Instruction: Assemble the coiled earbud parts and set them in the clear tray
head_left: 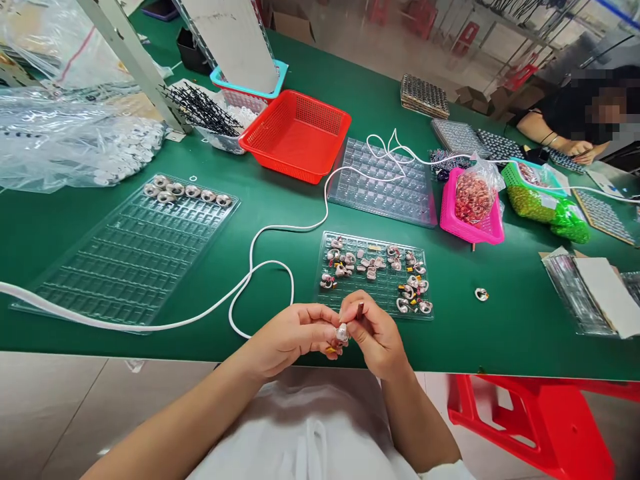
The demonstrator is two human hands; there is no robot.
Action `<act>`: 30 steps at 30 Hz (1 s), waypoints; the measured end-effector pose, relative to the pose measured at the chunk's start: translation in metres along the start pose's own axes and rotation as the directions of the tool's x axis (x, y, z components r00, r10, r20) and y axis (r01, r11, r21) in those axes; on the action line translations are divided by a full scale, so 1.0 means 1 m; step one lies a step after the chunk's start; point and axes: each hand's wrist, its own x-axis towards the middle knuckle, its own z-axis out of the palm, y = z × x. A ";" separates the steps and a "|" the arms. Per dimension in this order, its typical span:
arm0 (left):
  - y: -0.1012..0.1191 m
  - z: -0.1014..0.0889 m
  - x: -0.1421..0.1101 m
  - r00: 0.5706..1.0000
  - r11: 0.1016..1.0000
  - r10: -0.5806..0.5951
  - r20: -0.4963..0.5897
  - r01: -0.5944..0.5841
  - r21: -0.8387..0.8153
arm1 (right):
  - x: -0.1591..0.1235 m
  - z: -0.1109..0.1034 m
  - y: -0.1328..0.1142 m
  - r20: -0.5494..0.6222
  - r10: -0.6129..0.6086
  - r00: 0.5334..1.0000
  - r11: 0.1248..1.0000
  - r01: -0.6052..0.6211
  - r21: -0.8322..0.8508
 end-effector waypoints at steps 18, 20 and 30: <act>-0.001 0.006 -0.003 0.999 1.000 -0.021 0.038 0.020 0.024 | 0.002 -0.004 0.003 -0.005 -0.002 1.000 0.999 0.002 0.042; -0.001 0.012 -0.003 0.999 1.000 -0.011 0.036 0.010 0.030 | 0.001 -0.005 0.006 -0.030 0.011 0.999 0.990 -0.007 0.143; 0.005 0.021 0.001 0.999 0.999 -0.030 0.019 0.029 0.019 | -0.001 -0.003 0.012 -0.004 0.121 0.993 0.926 -0.111 0.360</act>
